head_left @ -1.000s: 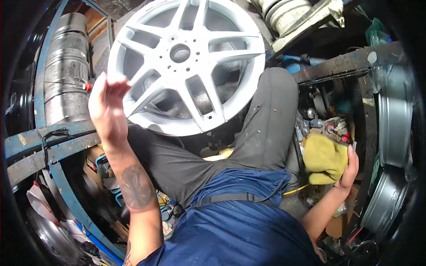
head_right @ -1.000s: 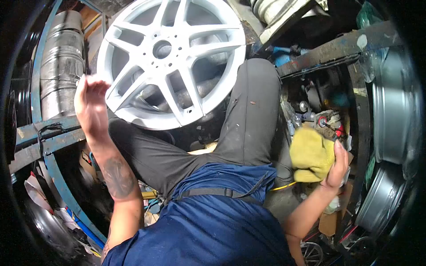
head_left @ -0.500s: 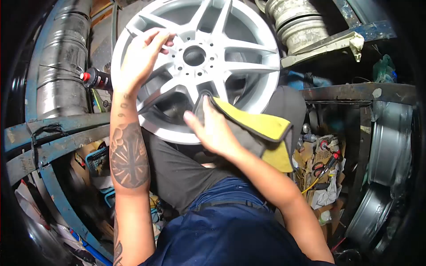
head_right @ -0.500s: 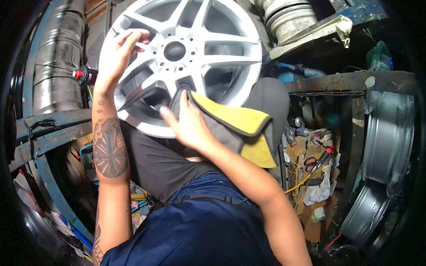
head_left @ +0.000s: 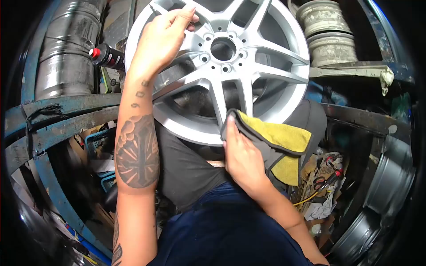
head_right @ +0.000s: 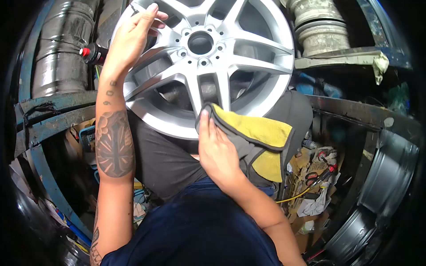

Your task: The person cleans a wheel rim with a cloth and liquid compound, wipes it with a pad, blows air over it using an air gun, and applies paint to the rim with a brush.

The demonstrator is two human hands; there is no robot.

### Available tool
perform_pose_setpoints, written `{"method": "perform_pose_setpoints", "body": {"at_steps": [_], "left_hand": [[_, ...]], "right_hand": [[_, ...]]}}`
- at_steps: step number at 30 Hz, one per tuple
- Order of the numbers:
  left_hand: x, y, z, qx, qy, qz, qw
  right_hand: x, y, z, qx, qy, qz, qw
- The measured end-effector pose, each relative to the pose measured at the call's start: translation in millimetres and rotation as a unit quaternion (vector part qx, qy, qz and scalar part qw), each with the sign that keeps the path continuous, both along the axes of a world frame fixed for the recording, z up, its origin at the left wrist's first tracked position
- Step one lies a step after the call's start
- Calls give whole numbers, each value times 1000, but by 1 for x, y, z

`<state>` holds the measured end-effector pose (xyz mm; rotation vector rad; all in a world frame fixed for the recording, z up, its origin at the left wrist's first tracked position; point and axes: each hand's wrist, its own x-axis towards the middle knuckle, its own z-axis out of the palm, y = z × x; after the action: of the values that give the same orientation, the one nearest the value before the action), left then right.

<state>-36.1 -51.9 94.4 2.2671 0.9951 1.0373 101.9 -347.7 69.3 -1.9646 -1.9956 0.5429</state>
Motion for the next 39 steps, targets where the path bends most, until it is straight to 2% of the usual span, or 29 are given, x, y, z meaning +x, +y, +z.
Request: {"method": "perform_pose_setpoints", "body": {"at_steps": [1, 2, 5, 7, 11, 12, 13, 15, 16, 19, 21, 22, 23, 24, 25, 27, 29, 30, 33, 36, 38, 39], "left_hand": [[1, -4, 19, 117, 30, -6, 993], [6, -24, 34, -157, -90, 6, 984], [6, -17, 10, -252, -103, 21, 962], [6, -19, 11, -245, -79, 30, 966], [1, -10, 6, -253, -108, 50, 960], [-2, -6, 2, -261, -120, 60, 956], [-7, 1, -5, -262, -143, 48, 953], [-18, 13, -18, -268, -185, 14, 945], [-18, 9, -9, -278, -172, 23, 945], [-21, 8, 2, -309, -142, 33, 940], [-17, 11, 0, -345, -207, 19, 915], [-13, 5, 6, -382, -234, 20, 894], [-7, 4, 2, -321, -199, 30, 925], [-2, 3, -2, -258, -164, 45, 951], [1, 1, 1, -251, -139, 51, 956], [1, -5, 5, -241, -91, 62, 964], [-5, -9, -1, -245, -116, 49, 961], [-7, -9, -1, -248, -129, 46, 959], [-8, -13, 3, -252, -184, 17, 950], [-5, -10, 3, -260, -167, 12, 951], [2, -8, -4, -258, -148, 12, 955], [3, -8, -4, -259, -137, 17, 956]], "right_hand": [[0, -5, 14, -41, 17, -14, 999], [6, -8, 9, 0, 19, 11, 1000], [5, -7, 1, 77, 84, 116, 987], [-17, -4, -6, 86, 99, 187, 974], [-73, 50, -21, 97, 200, 104, 970], [-74, 71, -25, 24, 228, 75, 970], [-68, 101, -18, -161, 204, 84, 962], [-65, 97, -37, -186, 133, 67, 971], [-62, 76, -33, -135, 123, 65, 981], [-57, 20, -11, -68, -15, 77, 995], [-54, 13, 12, -87, -58, 105, 989], [-50, 24, 17, -157, -22, 113, 981], [-44, 42, 20, -186, 2, 138, 973], [-40, 54, 7, -152, 35, 150, 976], [-37, 61, -7, -115, 65, 164, 978], [-32, 51, -16, -48, -9, 191, 980], [-17, 23, -14, 20, -78, 220, 972], [-5, 9, -11, 61, -7, 209, 976], [27, -26, -6, -40, 20, 205, 978], [18, -15, -5, -69, 17, 109, 992], [8, 26, -17, 36, 104, 24, 994], [5, 56, -21, 24, 130, -36, 991]]}}
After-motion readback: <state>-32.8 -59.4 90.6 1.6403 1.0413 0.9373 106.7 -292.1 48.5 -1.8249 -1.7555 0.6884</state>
